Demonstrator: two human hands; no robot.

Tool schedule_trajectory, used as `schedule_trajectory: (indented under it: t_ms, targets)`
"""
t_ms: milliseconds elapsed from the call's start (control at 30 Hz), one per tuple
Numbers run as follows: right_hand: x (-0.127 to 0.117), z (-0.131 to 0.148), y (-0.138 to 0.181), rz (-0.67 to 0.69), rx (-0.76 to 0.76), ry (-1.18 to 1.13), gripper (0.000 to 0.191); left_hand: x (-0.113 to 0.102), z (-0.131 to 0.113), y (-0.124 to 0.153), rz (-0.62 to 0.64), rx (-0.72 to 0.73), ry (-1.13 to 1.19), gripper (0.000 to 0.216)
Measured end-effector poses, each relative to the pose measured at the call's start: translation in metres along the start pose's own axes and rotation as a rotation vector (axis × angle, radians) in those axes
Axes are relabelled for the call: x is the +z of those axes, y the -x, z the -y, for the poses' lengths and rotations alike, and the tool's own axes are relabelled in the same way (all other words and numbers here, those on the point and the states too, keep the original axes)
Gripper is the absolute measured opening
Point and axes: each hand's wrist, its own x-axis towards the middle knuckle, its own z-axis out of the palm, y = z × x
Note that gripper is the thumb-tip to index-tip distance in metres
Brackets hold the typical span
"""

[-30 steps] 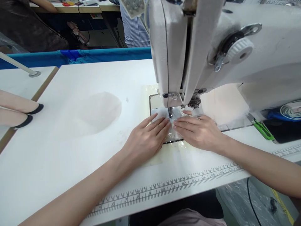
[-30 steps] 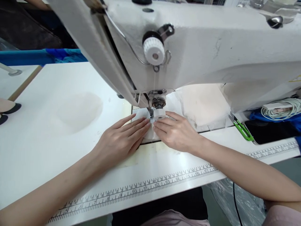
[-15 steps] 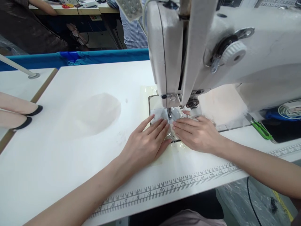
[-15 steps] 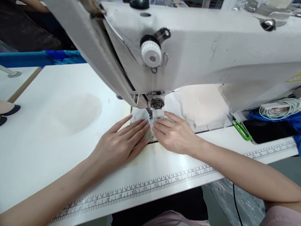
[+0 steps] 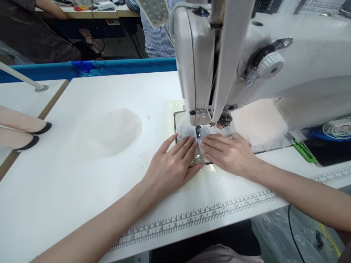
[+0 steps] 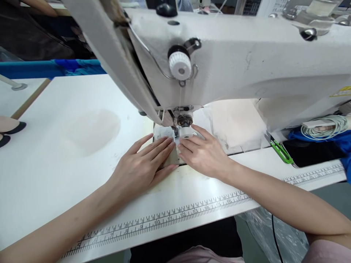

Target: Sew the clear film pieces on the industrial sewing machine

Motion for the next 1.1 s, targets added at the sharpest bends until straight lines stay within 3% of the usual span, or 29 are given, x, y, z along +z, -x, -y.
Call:
schedule_trajectory:
  t_ms: [100, 667, 1100]
  targets:
    - [0.001, 0.0, 0.0, 0.06, 0.009, 0.013, 0.026, 0.001, 0.002, -0.001, 0.01, -0.016, 0.02, 0.045]
    - [0.004, -0.01, -0.004, 0.117, 0.022, 0.046, 0.031, 0.011, 0.015, -0.008, 0.084, -0.138, 0.11, 0.055]
    - [-0.003, -0.016, -0.001, 0.074, 0.067, 0.072, 0.025, 0.008, 0.013, -0.007, 0.107, -0.224, 0.001, 0.052]
